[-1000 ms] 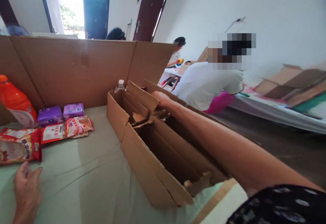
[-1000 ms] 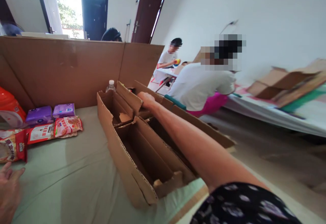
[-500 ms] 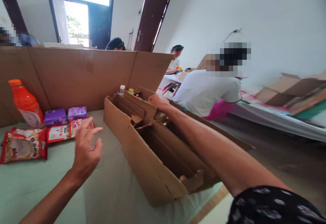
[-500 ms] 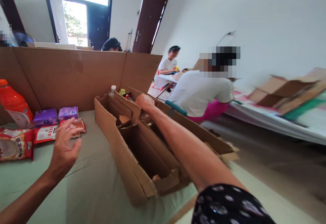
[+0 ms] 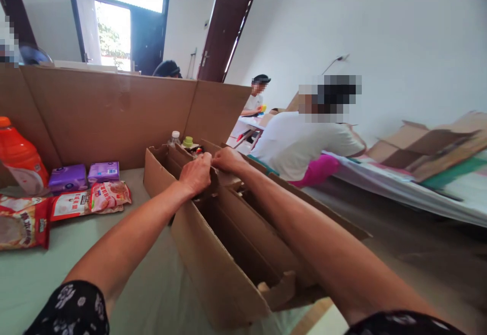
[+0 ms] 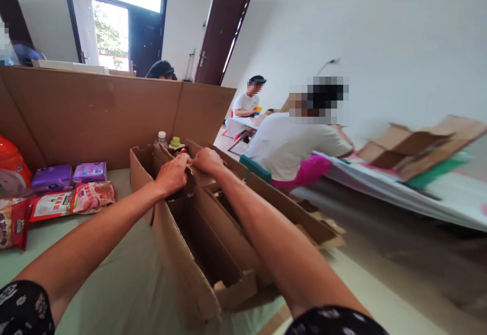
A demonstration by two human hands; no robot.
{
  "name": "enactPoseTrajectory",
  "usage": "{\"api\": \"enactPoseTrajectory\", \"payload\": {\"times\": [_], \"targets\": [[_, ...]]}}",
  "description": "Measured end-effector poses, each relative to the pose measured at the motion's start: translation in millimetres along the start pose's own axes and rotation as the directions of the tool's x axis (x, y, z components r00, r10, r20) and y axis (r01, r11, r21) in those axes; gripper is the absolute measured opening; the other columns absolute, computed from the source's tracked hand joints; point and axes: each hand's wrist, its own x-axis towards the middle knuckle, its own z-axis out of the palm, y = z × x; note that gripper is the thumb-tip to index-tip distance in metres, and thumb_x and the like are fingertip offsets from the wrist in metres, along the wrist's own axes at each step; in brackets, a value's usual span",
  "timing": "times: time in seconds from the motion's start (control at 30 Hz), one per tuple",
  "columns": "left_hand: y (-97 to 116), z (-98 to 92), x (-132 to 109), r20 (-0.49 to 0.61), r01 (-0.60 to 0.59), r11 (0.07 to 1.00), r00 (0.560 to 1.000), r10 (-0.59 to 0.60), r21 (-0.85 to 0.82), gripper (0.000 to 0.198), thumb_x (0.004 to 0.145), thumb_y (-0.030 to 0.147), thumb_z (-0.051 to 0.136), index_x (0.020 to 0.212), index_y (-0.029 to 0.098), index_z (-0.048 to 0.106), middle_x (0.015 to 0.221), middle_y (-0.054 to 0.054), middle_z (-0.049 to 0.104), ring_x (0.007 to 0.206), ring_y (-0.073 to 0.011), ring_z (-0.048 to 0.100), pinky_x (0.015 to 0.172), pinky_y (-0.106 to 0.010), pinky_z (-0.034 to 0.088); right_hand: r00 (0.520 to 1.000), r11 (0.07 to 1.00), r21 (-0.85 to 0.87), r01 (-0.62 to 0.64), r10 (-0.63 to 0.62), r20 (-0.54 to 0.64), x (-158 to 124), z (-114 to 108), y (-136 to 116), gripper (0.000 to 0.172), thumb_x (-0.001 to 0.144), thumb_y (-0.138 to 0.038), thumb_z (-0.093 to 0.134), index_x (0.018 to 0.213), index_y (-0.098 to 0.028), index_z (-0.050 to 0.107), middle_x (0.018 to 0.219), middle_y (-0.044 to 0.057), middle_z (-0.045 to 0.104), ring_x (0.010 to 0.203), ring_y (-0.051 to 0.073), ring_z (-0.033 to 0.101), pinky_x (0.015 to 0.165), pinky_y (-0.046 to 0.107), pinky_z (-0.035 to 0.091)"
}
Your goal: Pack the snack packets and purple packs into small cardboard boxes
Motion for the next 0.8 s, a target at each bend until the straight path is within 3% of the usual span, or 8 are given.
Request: {"api": "enactPoseTrajectory", "payload": {"times": [0.13, 0.23, 0.33, 0.43, 0.53, 0.63, 0.73, 0.8], "targets": [[-6.6, -1.0, 3.7, 0.056, 0.009, 0.992, 0.998, -0.017, 0.127, 0.033, 0.096, 0.036, 0.064, 0.123, 0.019, 0.062, 0.127, -0.010, 0.064, 0.112, -0.0245, 0.064, 0.095, -0.046, 0.055, 0.987, 0.985, 0.175, -0.002, 0.031, -0.160, -5.7, -12.2, 5.9, 0.016, 0.087, -0.028, 0.069, 0.082, -0.014, 0.071, 0.074, 0.001, 0.068, 0.070, 0.015, 0.064, 0.060, 0.024, 0.046], [-6.5, -2.1, 10.4, 0.099, -0.023, 0.982, 0.995, 0.005, 0.186, 0.034, 0.095, 0.036, 0.065, 0.124, 0.018, 0.062, 0.127, -0.009, 0.064, 0.112, -0.0247, 0.064, 0.094, -0.046, 0.056, 0.943, 0.960, 0.277, 0.043, 0.053, -0.329, -10.8, -32.3, 6.4, 0.018, 0.087, -0.028, 0.061, 0.084, -0.014, 0.071, 0.072, 0.001, 0.067, 0.066, 0.014, 0.059, 0.056, 0.024, 0.041], [2.0, -3.6, 10.5, 0.117, -0.054, 0.976, 0.993, 0.029, 0.211, 0.031, 0.095, 0.034, 0.065, 0.121, 0.018, 0.063, 0.124, -0.009, 0.065, 0.110, -0.0240, 0.065, 0.093, -0.045, 0.056, 0.848, 0.923, 0.357, 0.146, 0.069, -0.525, -26.6, -57.4, 0.4, 0.016, 0.085, -0.025, 0.059, 0.079, -0.015, 0.069, 0.071, 0.001, 0.064, 0.065, 0.013, 0.055, 0.060, 0.026, 0.042], [17.6, -12.1, -9.5, 0.088, -0.073, 0.975, 0.995, 0.055, 0.212, 0.024, 0.093, 0.020, 0.063, 0.116, 0.014, 0.066, 0.128, -0.013, 0.064, 0.110, -0.0252, 0.066, 0.092, -0.043, 0.056, 0.719, 0.873, 0.407, 0.270, 0.099, -0.688, -55.5, -80.0, -13.1, 0.013, 0.079, -0.018, 0.064, 0.066, -0.016, 0.063, 0.065, -0.001, 0.057, 0.063, 0.012, 0.048, 0.066, 0.029, 0.042], [26.2, -27.8, -56.1, 0.030, -0.107, 0.974, 0.994, 0.104, 0.197, 0.030, 0.091, 0.017, 0.057, 0.119, 0.017, 0.065, 0.136, -0.013, 0.060, 0.113, -0.0238, 0.066, 0.092, -0.036, 0.056, 0.653, 0.801, 0.464, 0.378, 0.125, -0.747, -86.2, -96.6, -31.1, 0.014, 0.077, -0.017, 0.069, 0.064, -0.017, 0.062, 0.062, -0.003, 0.052, 0.057, 0.009, 0.042, 0.063, 0.030, 0.040], [15.1, -43.3, -131.6, -0.106, -0.182, 0.973, 0.975, 0.198, 0.145, 0.022, 0.091, 0.021, 0.055, 0.109, 0.022, 0.068, 0.120, -0.006, 0.070, 0.108, -0.0187, 0.068, 0.091, -0.030, 0.055, 0.717, 0.718, 0.517, 0.466, 0.036, -0.696, -106.4, -103.1, -55.4, 0.011, 0.075, -0.024, 0.074, 0.069, -0.017, 0.068, 0.059, -0.004, 0.053, 0.052, 0.007, 0.041, 0.055, 0.029, 0.035], [-14.0, -56.1, -222.2, -0.390, -0.041, 0.993, 0.917, 0.082, 0.112, 0.015, 0.089, 0.022, 0.057, 0.096, 0.022, 0.070, 0.097, -0.003, 0.075, 0.092, -0.0152, 0.071, 0.086, -0.026, 0.056, 0.768, 0.680, 0.443, 0.584, -0.287, -0.573, -115.3, -89.3, -94.7, 0.011, 0.074, -0.022, 0.075, 0.065, -0.018, 0.069, 0.055, -0.004, 0.054, 0.052, 0.008, 0.042, 0.053, 0.027, 0.033], [-37.8, -64.7, -277.1, -0.473, 0.091, 0.989, 0.880, -0.026, 0.114, 0.016, 0.090, 0.018, 0.053, 0.089, 0.018, 0.068, 0.084, -0.005, 0.073, 0.078, -0.0161, 0.070, 0.074, -0.028, 0.058, 0.733, 0.615, 0.399, 0.680, -0.544, -0.408, -117.0, -66.4, -130.5, 0.013, 0.076, -0.018, 0.071, 0.063, -0.017, 0.068, 0.056, -0.004, 0.056, 0.054, 0.008, 0.045, 0.055, 0.025, 0.034]]}}
